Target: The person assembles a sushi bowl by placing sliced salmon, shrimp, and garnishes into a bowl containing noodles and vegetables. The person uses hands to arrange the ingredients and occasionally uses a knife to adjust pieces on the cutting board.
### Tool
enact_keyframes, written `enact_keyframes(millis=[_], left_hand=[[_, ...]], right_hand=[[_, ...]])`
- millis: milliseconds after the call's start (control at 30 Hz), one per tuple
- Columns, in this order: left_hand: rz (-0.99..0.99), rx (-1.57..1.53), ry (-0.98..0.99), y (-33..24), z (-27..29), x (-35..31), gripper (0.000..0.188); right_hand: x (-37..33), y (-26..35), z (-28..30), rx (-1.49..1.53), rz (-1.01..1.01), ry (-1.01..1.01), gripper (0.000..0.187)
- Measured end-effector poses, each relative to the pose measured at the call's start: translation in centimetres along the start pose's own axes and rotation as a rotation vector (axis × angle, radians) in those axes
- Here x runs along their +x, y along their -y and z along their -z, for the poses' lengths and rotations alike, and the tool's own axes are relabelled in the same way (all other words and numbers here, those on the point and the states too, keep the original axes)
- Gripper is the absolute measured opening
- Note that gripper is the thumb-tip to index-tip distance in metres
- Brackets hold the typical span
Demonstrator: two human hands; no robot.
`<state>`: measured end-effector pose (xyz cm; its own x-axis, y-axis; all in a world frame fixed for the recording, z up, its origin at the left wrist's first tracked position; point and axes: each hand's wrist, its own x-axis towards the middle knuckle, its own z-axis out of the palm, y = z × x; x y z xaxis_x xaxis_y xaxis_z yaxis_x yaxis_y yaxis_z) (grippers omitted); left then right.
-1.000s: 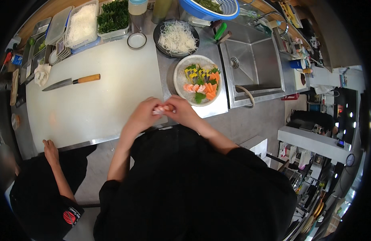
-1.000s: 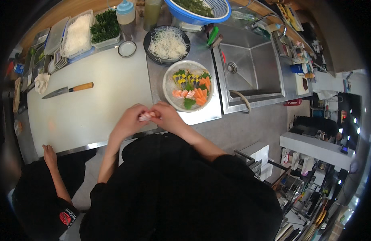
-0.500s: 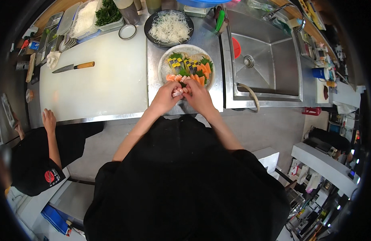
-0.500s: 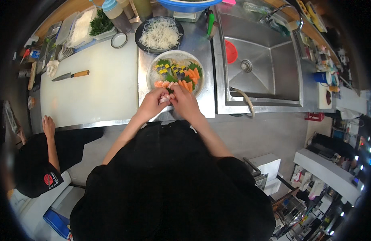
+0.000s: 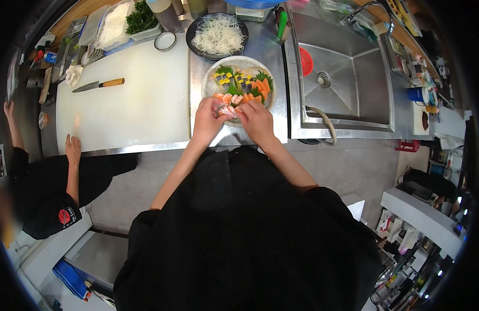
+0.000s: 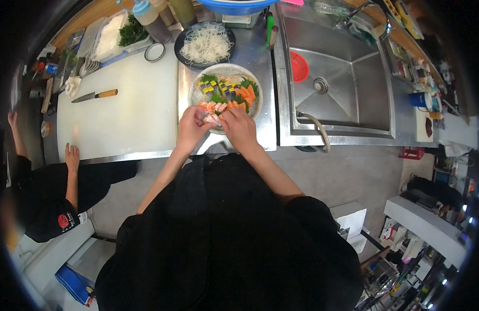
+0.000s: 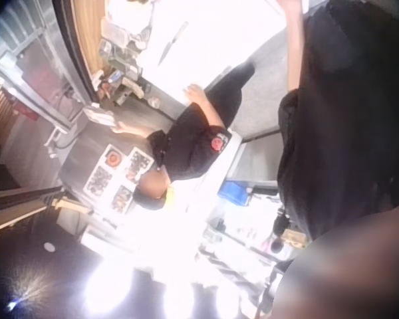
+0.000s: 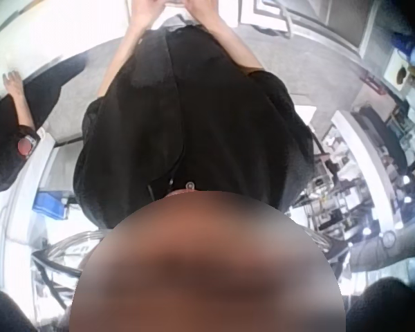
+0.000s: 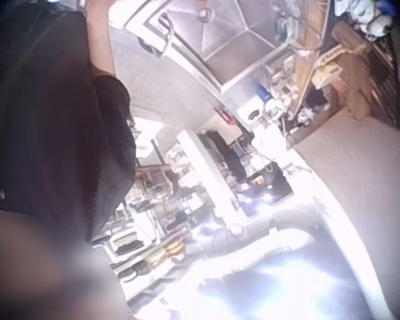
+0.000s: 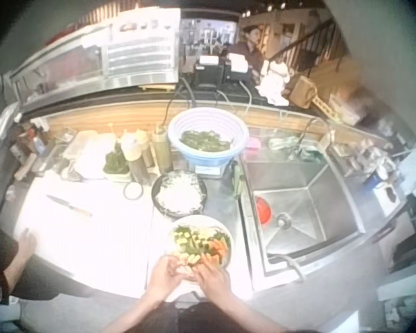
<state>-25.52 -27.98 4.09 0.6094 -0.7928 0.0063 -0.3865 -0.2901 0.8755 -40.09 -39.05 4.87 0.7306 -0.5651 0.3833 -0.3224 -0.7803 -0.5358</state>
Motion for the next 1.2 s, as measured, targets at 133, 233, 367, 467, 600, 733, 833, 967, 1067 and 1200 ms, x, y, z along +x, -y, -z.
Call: enact_keyframes(millis=[133,233,367,467,600,733,833,967,1067,1200], left_hand=[[0.002,-0.091,0.081,1.4,0.1,0.5,0.036],[0.04,-0.189,0.134,1.6,0.2,0.3,0.029],[-0.095,-0.199,0.081,2.6,0.2,0.2,0.022],[-0.156,-0.186,0.05,3.1,0.1,0.3,0.022],[-0.042,-0.243,0.014,2.9,-0.5,-0.2,0.028],[0.032,-0.179,-0.001,2.0,-0.4,-1.0,0.034],[0.095,-0.155,-0.031,1.4,-0.7,-1.5,0.038],[0.112,-0.173,-0.078,0.8,-0.8,-1.4,0.042],[0.096,-0.172,-0.113,0.9,-1.1,-1.6,0.045],[0.148,-0.135,-0.094,0.5,-1.0,-2.4,0.047]], right_hand=[[0.3,0.5,0.3,-0.007,0.021,-0.022,0.017],[-0.2,0.3,0.4,-0.02,0.025,-0.018,0.015],[0.1,0.2,0.2,-0.038,0.064,-0.017,0.014],[0.7,0.7,0.5,-0.036,0.1,-0.014,0.017],[0.0,1.7,1.8,-0.085,0.096,-0.035,0.02],[-1.2,0.6,1.3,-0.144,0.155,-0.016,0.02],[-1.4,0.0,0.2,-0.183,0.191,0.02,0.019],[-1.1,0.0,-0.5,-0.14,0.185,-0.044,0.019],[-1.0,0.5,-0.4,-0.114,0.142,-0.063,0.019],[-1.8,1.0,0.2,-0.146,0.121,-0.055,0.019]])
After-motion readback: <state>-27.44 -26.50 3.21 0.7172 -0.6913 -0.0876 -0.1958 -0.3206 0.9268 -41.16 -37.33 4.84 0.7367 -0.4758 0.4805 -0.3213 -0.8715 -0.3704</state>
